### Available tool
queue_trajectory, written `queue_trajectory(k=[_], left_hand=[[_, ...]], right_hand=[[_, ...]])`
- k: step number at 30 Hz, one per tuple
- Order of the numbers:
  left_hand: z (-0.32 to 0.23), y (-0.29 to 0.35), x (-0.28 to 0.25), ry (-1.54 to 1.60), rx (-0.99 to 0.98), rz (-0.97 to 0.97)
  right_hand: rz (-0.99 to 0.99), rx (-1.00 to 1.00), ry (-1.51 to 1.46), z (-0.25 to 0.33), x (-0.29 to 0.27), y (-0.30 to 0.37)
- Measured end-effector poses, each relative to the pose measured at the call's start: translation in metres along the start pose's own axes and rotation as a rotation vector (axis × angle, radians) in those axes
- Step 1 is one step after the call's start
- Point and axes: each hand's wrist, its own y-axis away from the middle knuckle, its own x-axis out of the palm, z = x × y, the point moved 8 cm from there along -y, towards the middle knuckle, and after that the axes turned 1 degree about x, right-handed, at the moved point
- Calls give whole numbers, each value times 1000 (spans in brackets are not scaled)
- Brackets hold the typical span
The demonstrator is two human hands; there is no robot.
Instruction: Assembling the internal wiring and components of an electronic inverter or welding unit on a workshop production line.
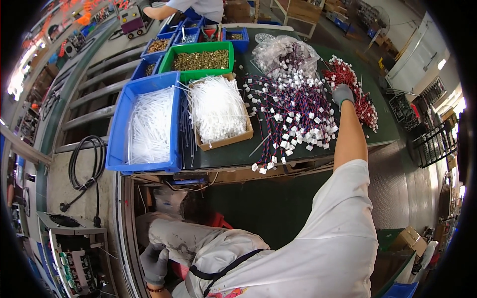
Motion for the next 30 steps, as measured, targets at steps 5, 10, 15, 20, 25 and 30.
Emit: queue_trajectory(k=[5,10,15,20,25,30], left_hand=[[11,11,-7,91,-109,-40],[4,11,-13,108,-96,-30],[-2,6,-10,90,-40,-22],[-1,11,-9,76,7,-16],[12,24,-16,147,-48,-67],[19,32,-15,178,-55,-110]], right_hand=[[-684,177,-423,-26,-98,47],[-717,-213,-324,2,-178,73],[-635,-131,-446,-3,-201,71],[-538,-237,-414,6,-223,53],[-338,-221,22,34,-164,31],[39,-296,86,84,-42,26]])
